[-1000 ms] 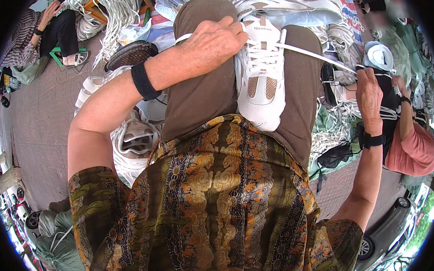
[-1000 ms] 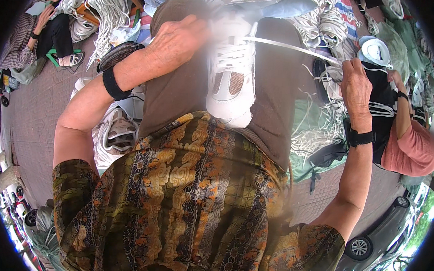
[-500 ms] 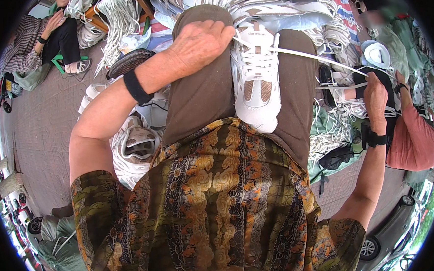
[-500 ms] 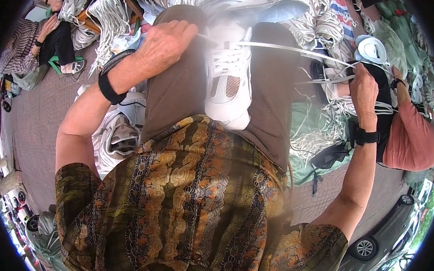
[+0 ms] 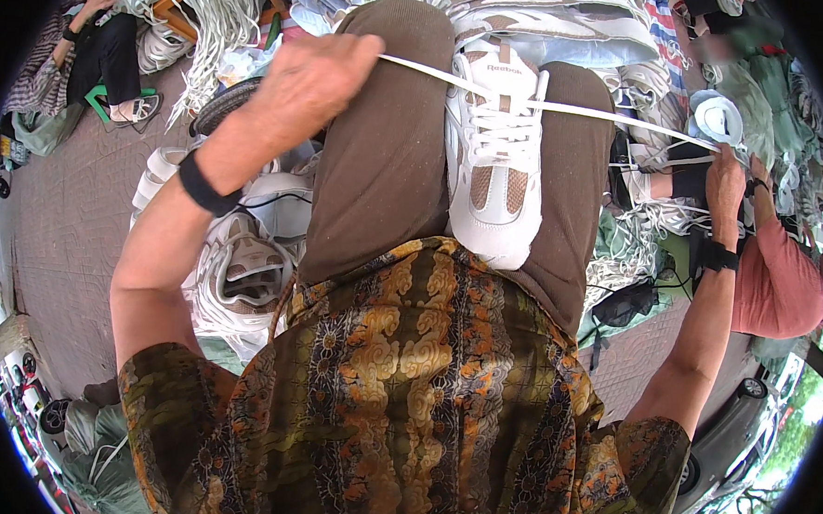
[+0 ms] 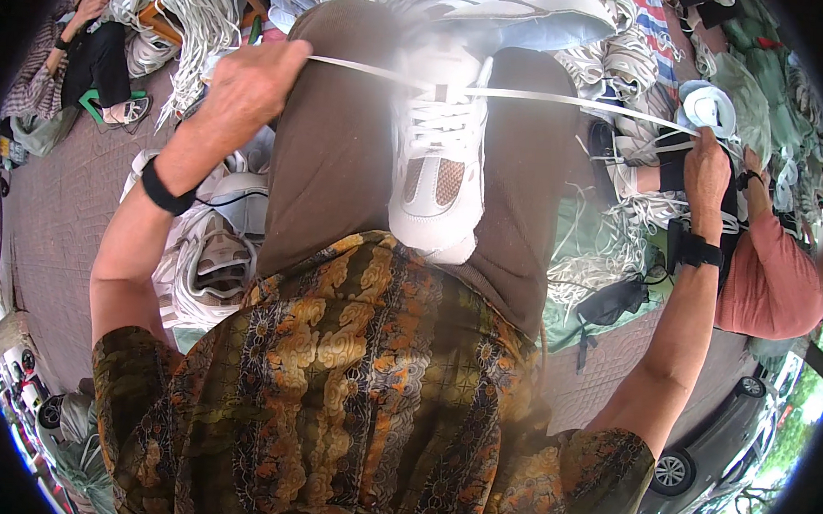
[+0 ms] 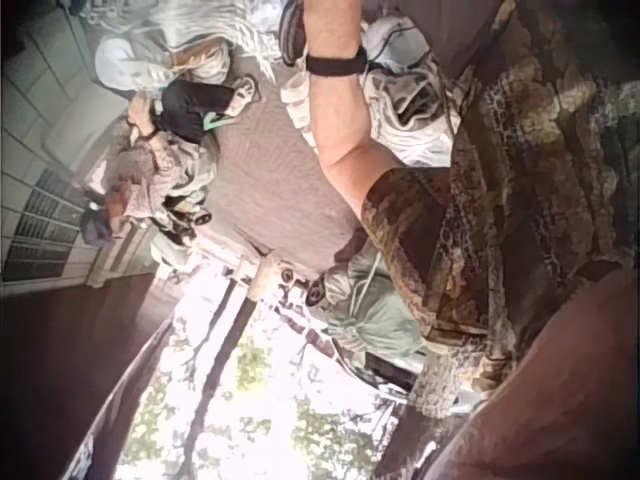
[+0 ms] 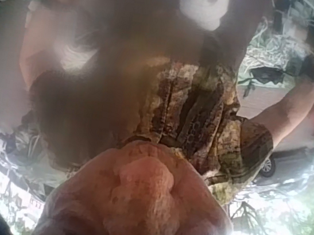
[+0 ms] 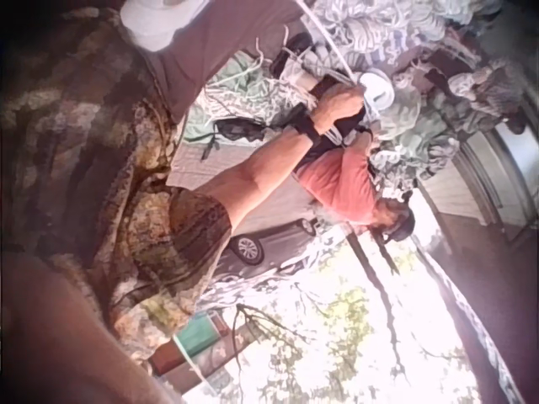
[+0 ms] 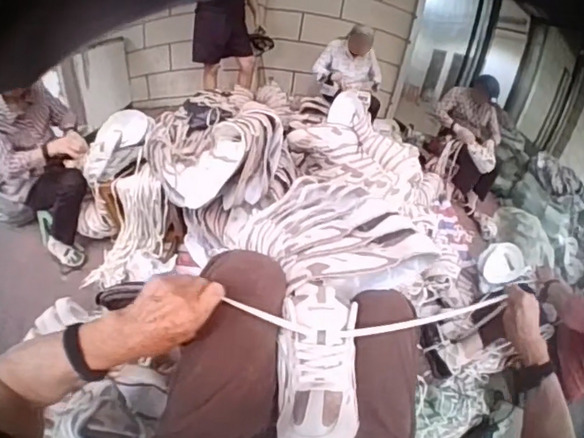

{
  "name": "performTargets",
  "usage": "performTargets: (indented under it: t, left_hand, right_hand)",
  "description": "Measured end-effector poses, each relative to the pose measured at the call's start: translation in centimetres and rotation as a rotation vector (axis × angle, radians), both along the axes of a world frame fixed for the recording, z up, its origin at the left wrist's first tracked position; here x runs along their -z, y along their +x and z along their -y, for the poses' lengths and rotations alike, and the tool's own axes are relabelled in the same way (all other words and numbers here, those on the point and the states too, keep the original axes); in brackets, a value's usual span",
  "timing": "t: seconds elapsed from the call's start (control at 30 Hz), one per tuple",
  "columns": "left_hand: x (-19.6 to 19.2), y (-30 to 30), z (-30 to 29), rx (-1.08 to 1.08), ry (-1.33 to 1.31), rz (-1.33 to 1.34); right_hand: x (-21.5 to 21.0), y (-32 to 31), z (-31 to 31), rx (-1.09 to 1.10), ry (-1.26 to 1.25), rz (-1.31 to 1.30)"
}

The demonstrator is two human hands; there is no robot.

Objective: Lacing white athletic shoes while seated in a production workshop environment.

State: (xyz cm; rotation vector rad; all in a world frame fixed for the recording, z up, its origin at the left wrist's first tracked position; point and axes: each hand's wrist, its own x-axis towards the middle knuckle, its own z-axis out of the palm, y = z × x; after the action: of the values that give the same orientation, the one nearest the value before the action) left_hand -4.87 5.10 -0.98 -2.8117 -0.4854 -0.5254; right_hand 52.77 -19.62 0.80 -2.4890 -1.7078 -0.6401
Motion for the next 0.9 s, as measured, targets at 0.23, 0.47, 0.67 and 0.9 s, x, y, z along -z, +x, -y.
performTargets:
  t: [0.23,0.47,0.67,0.9]
  left_hand:
    - [1.4,-10.6,-3.8,-0.528,-0.001,-0.117]
    - [1.0,-19.8,-7.3,-0.795,0.035,-0.026]
    - [2.7,-27.4,-9.0,-0.943,0.008,0.023]
    - [6.6,-36.0,-10.3,-1.049,0.039,0.083]
  right_hand:
    - [0.1,5.7,7.7,0.117,0.025,-0.122]
    - [0.4,6.9,15.9,0.278,0.163,-0.253]
    - [1.6,5.1,19.4,0.452,0.383,-0.483]
    - [3.5,3.2,19.1,0.492,0.695,-0.847]
